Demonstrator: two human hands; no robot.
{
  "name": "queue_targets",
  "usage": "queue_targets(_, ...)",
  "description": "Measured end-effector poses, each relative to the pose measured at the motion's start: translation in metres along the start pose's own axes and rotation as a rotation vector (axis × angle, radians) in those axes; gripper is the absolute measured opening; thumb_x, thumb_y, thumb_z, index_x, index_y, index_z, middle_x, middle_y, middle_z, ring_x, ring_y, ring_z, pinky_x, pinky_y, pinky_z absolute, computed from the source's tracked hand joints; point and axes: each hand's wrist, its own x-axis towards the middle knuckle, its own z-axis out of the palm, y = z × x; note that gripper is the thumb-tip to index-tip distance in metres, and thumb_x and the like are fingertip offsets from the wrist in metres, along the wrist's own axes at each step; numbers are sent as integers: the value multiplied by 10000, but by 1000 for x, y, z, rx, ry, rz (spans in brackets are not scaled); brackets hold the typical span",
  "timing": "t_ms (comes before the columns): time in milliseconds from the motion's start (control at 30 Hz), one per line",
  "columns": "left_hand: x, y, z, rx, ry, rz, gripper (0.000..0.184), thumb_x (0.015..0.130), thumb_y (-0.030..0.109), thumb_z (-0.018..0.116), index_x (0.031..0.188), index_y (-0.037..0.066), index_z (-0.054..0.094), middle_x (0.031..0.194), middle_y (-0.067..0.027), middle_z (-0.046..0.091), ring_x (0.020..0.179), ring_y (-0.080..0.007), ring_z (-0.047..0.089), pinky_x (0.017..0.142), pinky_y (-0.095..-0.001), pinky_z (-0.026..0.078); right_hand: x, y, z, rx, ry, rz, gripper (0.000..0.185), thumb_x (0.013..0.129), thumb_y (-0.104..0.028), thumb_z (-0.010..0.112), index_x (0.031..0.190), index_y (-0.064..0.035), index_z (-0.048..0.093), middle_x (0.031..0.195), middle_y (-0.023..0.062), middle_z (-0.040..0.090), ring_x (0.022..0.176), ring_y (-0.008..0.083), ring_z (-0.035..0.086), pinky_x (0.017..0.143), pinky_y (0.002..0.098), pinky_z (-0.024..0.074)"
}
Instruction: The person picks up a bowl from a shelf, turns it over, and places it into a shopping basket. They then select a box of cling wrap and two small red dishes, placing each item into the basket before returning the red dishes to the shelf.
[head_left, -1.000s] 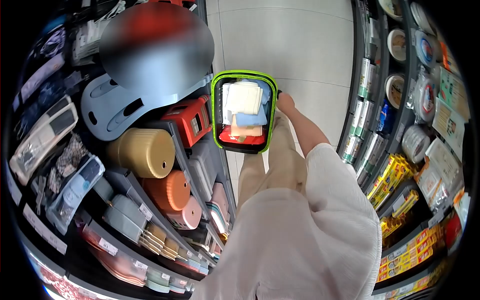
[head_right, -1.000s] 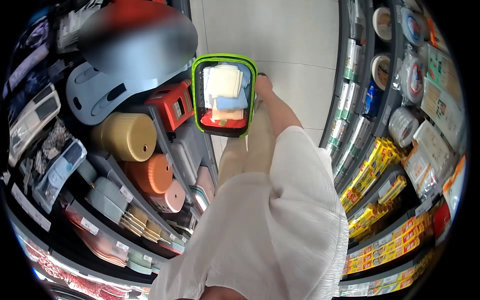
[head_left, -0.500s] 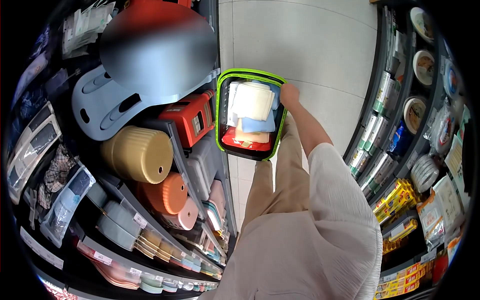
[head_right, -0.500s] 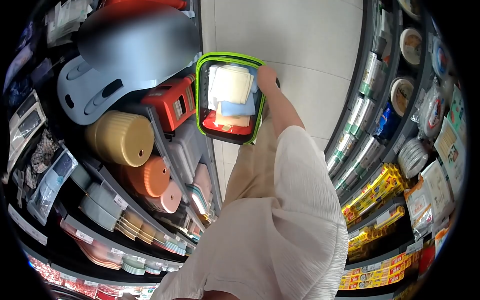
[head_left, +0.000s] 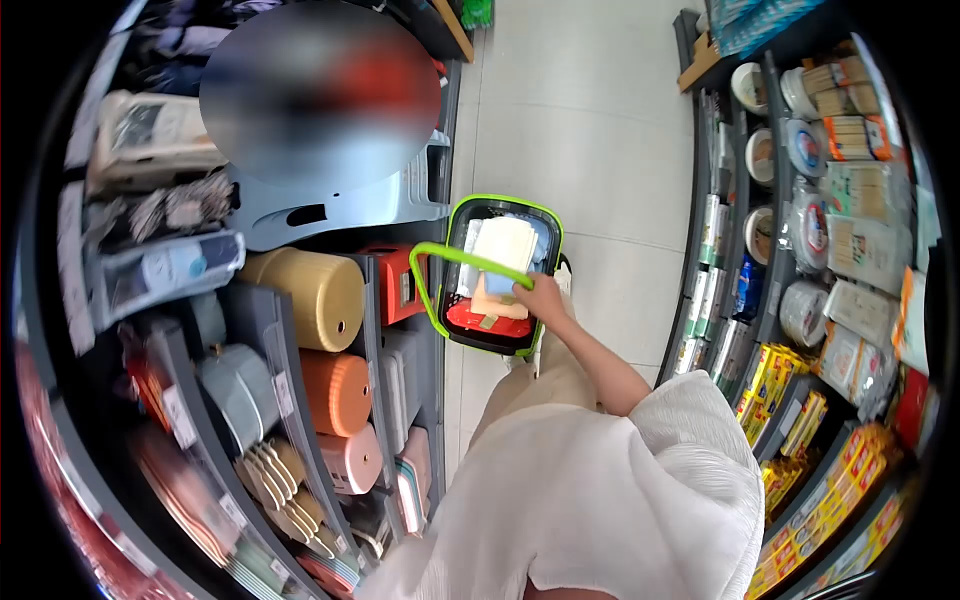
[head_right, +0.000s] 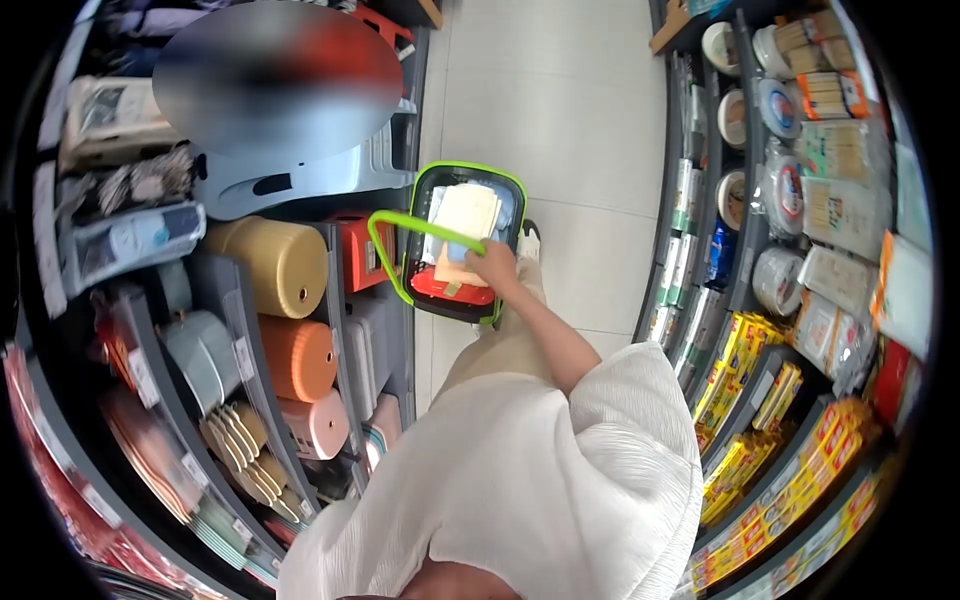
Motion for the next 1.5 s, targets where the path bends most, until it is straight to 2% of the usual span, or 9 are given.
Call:
queue_targets(133, 90, -125, 15, -9, 187, 287, 305, 936, 281, 557, 923, 8, 694, 873, -256, 672, 852, -462, 647, 724, -511, 515, -97, -48, 7, 10, -107, -261, 390, 798, -351, 729, 888, 27, 708, 809, 250, 682, 748, 392, 684, 702, 455, 529)
queue_targets(267, 108, -26, -90, 73, 279, 202, 306, 939, 243, 556, 1166, 49, 623, 1095, -243, 663, 1039, -441, 623, 901, -515, 505, -198, -77, 27, -126, -207, -289, 401, 803, -374, 723, 905, 13, 731, 786, 256, 682, 744, 390, 690, 714, 467, 534)
queue_targets(367, 105, 24, -149, -8, 715, 693, 594, 814, 79, 643, 1362, -56, 457, 1401, -316, 444, 1294, -447, 446, 1083, -499, 383, -258, -66, 50, -224, -311, -306, 411, 807, -385, 718, 919, 10, 736, 782, 259, 682, 750, 392, 691, 715, 473, 535)
queue_targets(500, 67, 78, -188, 208, 820, 884, 615, 730, 27, 659, 1320, -44, 499, 1414, -303, 436, 1319, -431, 419, 1109, -491, 349, -331, -33, 83, -509, -420, -328, 408, 818, -391, 706, 904, 6, 736, 787, 253, 686, 755, 398, 689, 726, 477, 537)
queue_targets(567, 82, 61, -169, 358, 845, 1004, 549, 719, 30, 652, 1256, -44, 569, 1377, -289, 485, 1298, -420, 444, 1093, -485, 364, -358, 1, 97, -534, -479, -280, 396, 818, -386, 705, 906, -1, 739, 802, 250, 690, 762, 400, 687, 737, 479, 537)
queue_targets(667, 105, 35, -129, 506, 604, 944, 106, 727, 116, 640, 733, 48, 721, 938, -193, 700, 981, -359, 644, 912, -473, 467, -386, 6, 86, -527, -490, -282, 371, 815, -372, 705, 903, -13, 740, 829, 244, 696, 782, 406, 684, 758, 484, 537)
queue_targets(967, 38, -21, -11, 497, 367, 946, 236, 803, 278, 683, 803, 43, 709, 793, -213, 689, 770, -418, 668, 726, -519, 527, -437, 77, 45, -756, -523, -303, 222, 795, -230, 679, 875, -34, 745, 935, 230, 709, 911, 407, 689, 803, 485, 555)
queue_targets(1167, 25, -34, 72, 537, 157, 989, 321, 798, 354, 688, 800, 33, 713, 789, -230, 686, 778, -414, 679, 739, -515, 532, -489, 155, 17, -816, -363, -347, 171, 769, -186, 666, 831, -46, 742, 858, 210, 710, 848, 393, 695, 775, 484, 562)
queue_targets(1500, -19, -70, 181, 692, 326, 829, 388, 811, 399, 652, 875, 21, 717, 869, -221, 707, 856, -400, 663, 869, -489, 471, -560, 223, 4, -861, -272, -344, 125, 727, -142, 665, 771, -50, 736, 802, 182, 708, 795, 365, 697, 743, 469, 566)
